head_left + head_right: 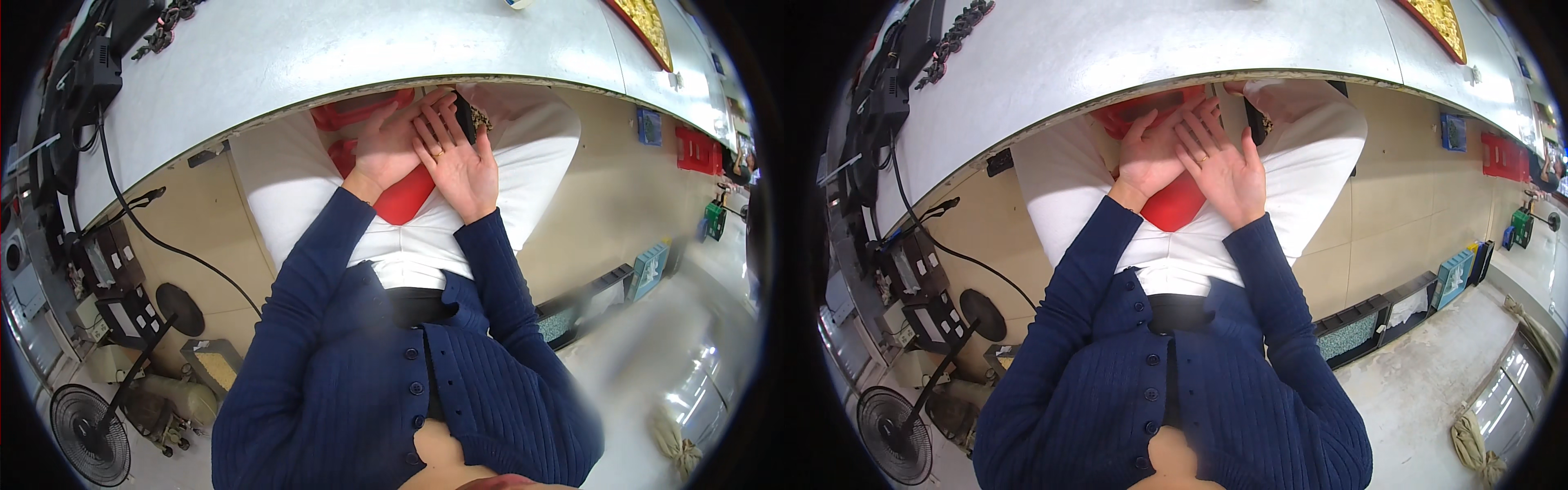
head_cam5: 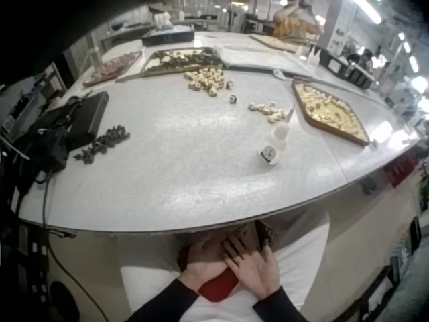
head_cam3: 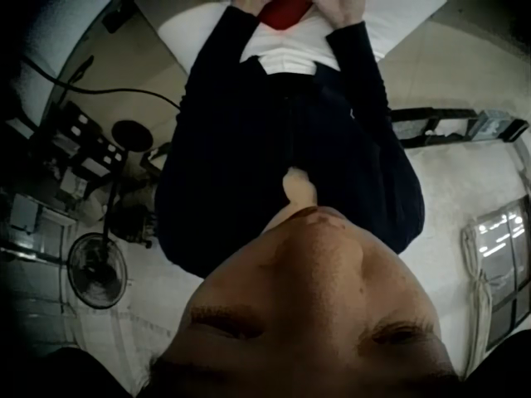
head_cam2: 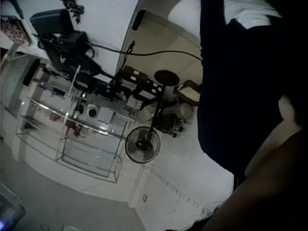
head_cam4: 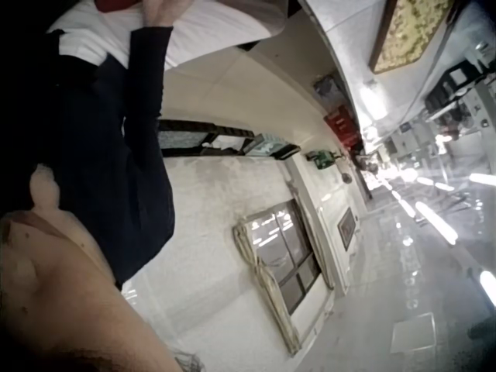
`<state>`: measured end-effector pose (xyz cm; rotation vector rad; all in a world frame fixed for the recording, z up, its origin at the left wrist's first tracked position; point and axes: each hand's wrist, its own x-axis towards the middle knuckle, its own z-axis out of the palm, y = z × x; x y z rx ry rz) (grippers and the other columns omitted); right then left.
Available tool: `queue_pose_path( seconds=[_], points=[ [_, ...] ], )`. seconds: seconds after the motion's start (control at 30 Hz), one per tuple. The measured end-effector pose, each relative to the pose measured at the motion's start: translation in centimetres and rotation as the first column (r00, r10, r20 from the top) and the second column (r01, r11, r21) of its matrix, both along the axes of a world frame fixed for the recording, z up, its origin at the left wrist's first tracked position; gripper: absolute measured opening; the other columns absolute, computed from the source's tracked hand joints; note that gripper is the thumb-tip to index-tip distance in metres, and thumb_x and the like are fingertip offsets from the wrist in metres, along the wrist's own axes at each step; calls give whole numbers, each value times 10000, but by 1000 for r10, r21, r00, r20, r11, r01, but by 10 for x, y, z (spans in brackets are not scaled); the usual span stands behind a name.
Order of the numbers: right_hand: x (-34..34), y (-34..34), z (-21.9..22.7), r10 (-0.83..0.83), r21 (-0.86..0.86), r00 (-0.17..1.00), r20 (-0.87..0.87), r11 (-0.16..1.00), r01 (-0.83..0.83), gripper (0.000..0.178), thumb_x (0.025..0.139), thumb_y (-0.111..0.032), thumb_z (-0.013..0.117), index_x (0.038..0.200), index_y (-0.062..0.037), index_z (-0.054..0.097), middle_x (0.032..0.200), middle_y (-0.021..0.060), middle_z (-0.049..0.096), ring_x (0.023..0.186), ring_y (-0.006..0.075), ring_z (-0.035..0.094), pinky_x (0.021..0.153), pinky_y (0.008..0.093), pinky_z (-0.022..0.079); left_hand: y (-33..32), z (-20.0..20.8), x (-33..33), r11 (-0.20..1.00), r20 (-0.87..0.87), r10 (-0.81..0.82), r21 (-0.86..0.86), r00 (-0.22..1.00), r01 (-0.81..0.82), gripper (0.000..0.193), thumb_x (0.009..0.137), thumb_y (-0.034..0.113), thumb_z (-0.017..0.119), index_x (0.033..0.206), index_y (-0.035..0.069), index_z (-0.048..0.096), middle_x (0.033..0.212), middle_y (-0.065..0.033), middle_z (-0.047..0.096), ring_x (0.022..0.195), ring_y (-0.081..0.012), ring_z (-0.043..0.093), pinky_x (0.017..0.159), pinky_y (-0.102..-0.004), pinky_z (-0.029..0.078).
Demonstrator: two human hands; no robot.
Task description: The person applies glue from a bottle onto small plastic components and attaches them together by hand before rubbing glue off their fingers.
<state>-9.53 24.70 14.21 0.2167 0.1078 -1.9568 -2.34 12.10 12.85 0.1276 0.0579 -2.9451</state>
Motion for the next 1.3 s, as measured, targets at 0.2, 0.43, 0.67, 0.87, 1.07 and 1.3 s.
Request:
queue_pose_path(
  seconds=[0.2, 0.43, 0.67, 0.87, 1.07, 1.3],
  points=[
    [-5, 8, -6, -2, -45, 988, -153, 999, -5, 679, 963, -479, 386, 1458, -29, 268, 1510, 164, 285, 1387, 301, 283, 1130, 414, 243, 6, -10, -7, 997, 56, -69, 44, 996, 67, 775, 942, 493, 409, 1468, -34, 192, 1511, -208, 251, 1397, -303, 254, 1150, -424, 192],
    [18, -7, -14, 18, -39, 985, -171, 999, -25, 633, 988, -431, 340, 1443, 3, 272, 1501, 193, 288, 1383, 322, 285, 1154, 435, 214, 16, -24, 4, 955, -186, -135, 239, 973, 178, 653, 982, 413, 400, 1435, -39, 269, 1401, -159, 423, 1292, -266, 419, 1090, -344, 334],
    [6, -13, -25, 21, -149, 987, -157, 988, -45, 577, 1009, -348, 242, 1433, 42, 267, 1494, 210, 291, 1367, 341, 315, 1157, 440, 224, -11, -24, 6, 940, -146, -133, 296, 980, 172, 610, 963, 436, 413, 1372, -16, 404, 1369, -123, 467, 1291, -240, 408, 1080, -352, 328],
    [-1, -5, -43, -116, 425, 926, -359, 863, 273, 465, 980, -205, 286, 1356, 46, 394, 1387, 207, 453, 1286, 316, 437, 1104, 436, 323, -27, -59, 15, 810, 4, 238, -553, 971, -196, 506, 975, 364, 402, 1388, 74, 420, 1415, -167, 437, 1293, -308, 413, 1045, -386, 329],
    [1, -25, -45, 154, 551, 692, -705, 734, 398, 415, 969, -163, 347, 1332, 21, 434, 1323, 148, 513, 1218, 277, 492, 1039, 398, 379, 57, -8, 5, -45, 79, 563, -991, 823, 126, 523, 1000, 284, 390, 1395, -56, 351, 1380, -292, 424, 1295, -376, 405, 1049, -386, 333],
    [8, -53, 65, -78, 191, 795, -602, 952, 238, 504, 1002, -401, 346, 1369, -61, 405, 1394, 107, 448, 1308, 291, 379, 1111, 462, 259, -21, -47, 27, 532, 436, 458, -833, 775, 154, 407, 979, 134, 487, 1365, 27, 415, 1137, -134, 603, 1069, -201, 578, 952, -328, 474]
  ],
)
